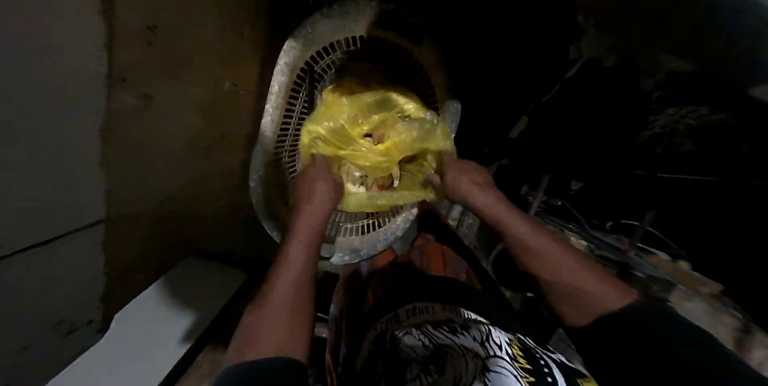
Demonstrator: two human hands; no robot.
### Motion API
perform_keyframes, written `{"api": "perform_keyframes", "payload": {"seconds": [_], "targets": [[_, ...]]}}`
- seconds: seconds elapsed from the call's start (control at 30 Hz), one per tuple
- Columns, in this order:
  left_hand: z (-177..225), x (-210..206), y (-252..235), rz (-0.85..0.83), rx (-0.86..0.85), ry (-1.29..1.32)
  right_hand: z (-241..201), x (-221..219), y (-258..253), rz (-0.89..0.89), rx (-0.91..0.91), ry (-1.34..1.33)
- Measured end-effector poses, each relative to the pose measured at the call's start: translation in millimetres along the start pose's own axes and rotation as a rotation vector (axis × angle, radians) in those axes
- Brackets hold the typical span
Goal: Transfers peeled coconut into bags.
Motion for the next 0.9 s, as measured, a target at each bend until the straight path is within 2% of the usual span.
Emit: {"api": "perform_keyframes", "payload": {"seconds": [0.13,0.2,0.27,0.33,0.37,0.43,0.5,0.53,0.57,0.6,0.67,0.73,0.8,0.87,0.9], "targets": [[18,60,-15,0.102,-0.046,0.111,11,57,-9,0.335,-0.109,-0.278],[35,81,-11,0.137,-0.074,0.147,-2,72,-5,0.53,0.009,-0.386],[51,84,-5,0.157,-0.13,0.174,-27,70,-3,0.665,0.264,-0.397],[63,65,-3,0.169,-0.272,0.204,-57,48,-9,0.63,0.458,-0.343],[63,50,-6,0.175,-0.365,0.216,-70,30,-14,0.508,0.485,-0.288],[59,21,-15,0.098,-0.438,0.235,-84,-9,-18,0.106,0.487,-0.12],[50,8,-25,0.036,-0.375,0.3,-86,-42,-11,-0.273,0.557,-0.014],[44,6,-32,0.044,-0.325,0.363,-85,-51,-6,-0.365,0.571,0.007],[40,7,-38,0.078,-0.288,0.423,-81,-55,-4,-0.373,0.554,0.007],[38,11,-43,0.114,-0.25,0.492,-77,-53,-8,-0.299,0.52,-0.014],[40,28,-45,0.146,-0.166,0.65,-70,-36,-22,-0.037,0.417,-0.116],[43,41,-50,0.208,-0.132,0.782,-71,-17,-41,0.162,0.387,-0.206],[48,41,-50,0.23,-0.188,0.694,-73,-21,-62,0.231,0.465,-0.267],[53,17,-48,0.064,-0.279,0.466,-75,-38,-81,0.255,0.569,-0.406],[53,-9,-50,-0.045,-0.279,0.358,-74,-46,-85,0.233,0.56,-0.466]]}}
Point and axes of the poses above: each hand's wrist, its own y-axis away from the middle knuckle, its own x-axis out of the back of the hand, z = x × y, the point moved 4 cm from there along -y, towards the middle knuckle, and after that the axes turned 5 degrees about z, right-handed, at the moved point
